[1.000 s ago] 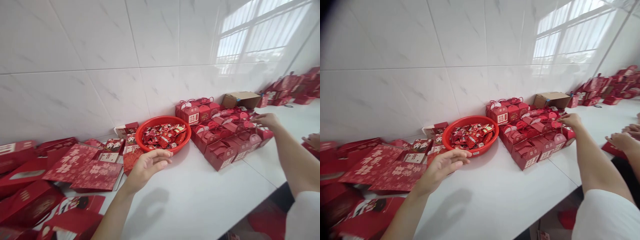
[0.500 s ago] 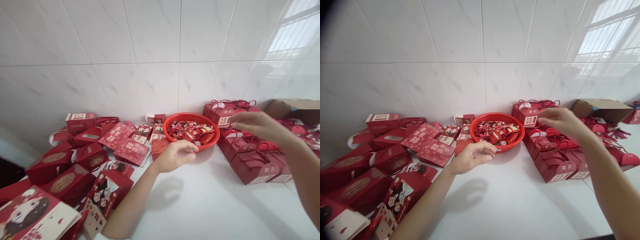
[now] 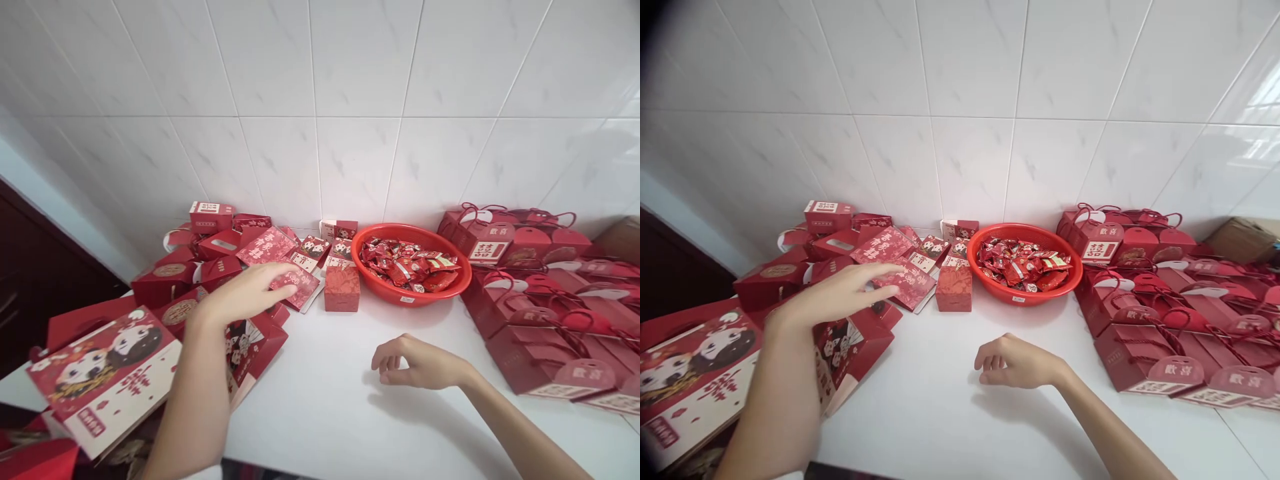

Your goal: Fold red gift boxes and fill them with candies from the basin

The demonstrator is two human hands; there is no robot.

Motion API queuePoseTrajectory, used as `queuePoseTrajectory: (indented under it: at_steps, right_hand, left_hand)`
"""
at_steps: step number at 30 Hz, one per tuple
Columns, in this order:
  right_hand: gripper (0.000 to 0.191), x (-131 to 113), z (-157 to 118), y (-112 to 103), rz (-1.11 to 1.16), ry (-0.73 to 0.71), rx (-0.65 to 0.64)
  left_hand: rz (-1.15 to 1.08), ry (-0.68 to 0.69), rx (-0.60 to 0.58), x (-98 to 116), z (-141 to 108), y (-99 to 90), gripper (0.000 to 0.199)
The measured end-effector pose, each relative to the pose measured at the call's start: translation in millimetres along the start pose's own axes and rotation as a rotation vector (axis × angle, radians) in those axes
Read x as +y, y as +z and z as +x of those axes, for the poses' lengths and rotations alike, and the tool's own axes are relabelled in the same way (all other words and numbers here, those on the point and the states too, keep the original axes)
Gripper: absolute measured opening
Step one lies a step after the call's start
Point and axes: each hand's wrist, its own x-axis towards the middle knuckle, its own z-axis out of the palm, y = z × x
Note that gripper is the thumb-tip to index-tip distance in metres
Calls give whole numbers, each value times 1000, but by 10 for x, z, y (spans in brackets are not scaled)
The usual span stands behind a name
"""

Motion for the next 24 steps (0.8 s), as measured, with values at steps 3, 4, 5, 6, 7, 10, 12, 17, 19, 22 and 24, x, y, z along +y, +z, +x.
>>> queuePoseTrajectory:
  at_steps: [3,4,5,6,7,10,12,17,19,22,24]
  right_hand:
    - [23,100,-18,93,123,7,14]
    - [23,130,-17,129,158,9,17]
    - [23,159,-13,167,191,12,18]
    - [23,185,-5,204,222,14,17]
    - [23,208,7,240,250,18,15]
    - [22,258,48,327,309,35,27]
    - [21,274,68,364,336,54,55]
    - [19,307,68,409,377,69,110]
    - [18,324,64,420,384,76,120]
    - [18,343,66,436,392,83,127]
    - [18,345,66,446,395,84,126]
  left_hand:
    - [72,-124,152,-116,-252,-191,40]
    - [98,-127,234,-123,-345,-222,37]
    - [131,-120,324,-122,-435,-240,34]
    - [171,-116,421,-118,-516,-248,32]
    - [210,-122,492,-117,-584,-250,31]
    - [301,-230,523,-145,-670,-248,37]
    - [365,-328,486,-180,-644,-265,43]
    - [519,-693,610,-145,-608,-405,63]
    - [514,-865,716,-106,-653,-471,69]
    - [448,-1047,773,-173,-722,-550,75]
    - [463,-1072,733,-331,-741,-582,75]
